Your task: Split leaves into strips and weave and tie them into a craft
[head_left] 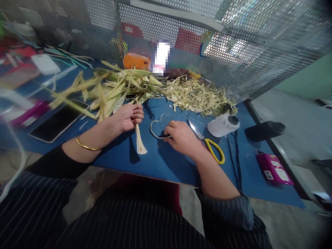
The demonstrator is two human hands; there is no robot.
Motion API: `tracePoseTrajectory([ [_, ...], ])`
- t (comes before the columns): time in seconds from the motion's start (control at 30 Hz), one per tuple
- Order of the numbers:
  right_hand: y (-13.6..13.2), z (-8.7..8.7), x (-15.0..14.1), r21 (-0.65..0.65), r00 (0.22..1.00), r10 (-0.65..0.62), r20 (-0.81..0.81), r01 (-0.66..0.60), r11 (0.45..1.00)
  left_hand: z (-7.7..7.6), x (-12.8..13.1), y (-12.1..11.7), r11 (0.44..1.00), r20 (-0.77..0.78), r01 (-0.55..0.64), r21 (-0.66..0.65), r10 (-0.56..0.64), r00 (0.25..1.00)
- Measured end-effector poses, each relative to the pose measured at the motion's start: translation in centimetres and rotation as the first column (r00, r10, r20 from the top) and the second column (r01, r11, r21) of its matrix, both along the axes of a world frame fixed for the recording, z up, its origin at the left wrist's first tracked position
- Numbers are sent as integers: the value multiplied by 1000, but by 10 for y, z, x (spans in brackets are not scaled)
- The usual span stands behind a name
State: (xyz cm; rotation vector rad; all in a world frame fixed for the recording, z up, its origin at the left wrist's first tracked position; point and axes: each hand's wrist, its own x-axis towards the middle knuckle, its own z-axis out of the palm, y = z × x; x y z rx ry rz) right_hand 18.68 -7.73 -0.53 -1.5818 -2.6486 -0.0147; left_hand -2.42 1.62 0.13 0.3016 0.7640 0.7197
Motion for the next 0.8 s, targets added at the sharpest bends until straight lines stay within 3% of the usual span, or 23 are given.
tracePoseTrajectory([
  [0.1,2,-7,0,-46,1000,-2,-8,1,999,-4,2,-2,998,-40,32,45,-30,999],
  [0.17,1,-10,-2,-32,984,-129,-124,126,992,-7,4,-4,995,-71,45,83,-39,997],
  [0.23,-1,-10,-5,-47,907,-269,-324,268,962,-11,8,-8,993,-147,34,111,-18,989],
  [0.3,-4,-9,-9,-70,809,-292,-510,300,951,-14,14,-13,993,-252,-20,116,49,966],
  [0.37,-7,-8,-14,-69,766,-224,-602,230,971,-16,20,-18,996,-237,38,80,-18,971],
  [0.47,-10,-11,-24,-121,788,-162,-594,112,986,-17,25,-22,999,-139,30,35,-25,990],
  [0.63,-12,-22,-39,-356,730,-255,-634,17,934,-14,21,-18,997,48,-68,35,66,997],
  [0.8,-15,-22,-42,-439,632,-312,-709,-50,897,-8,13,-14,985,98,-124,124,112,989],
])
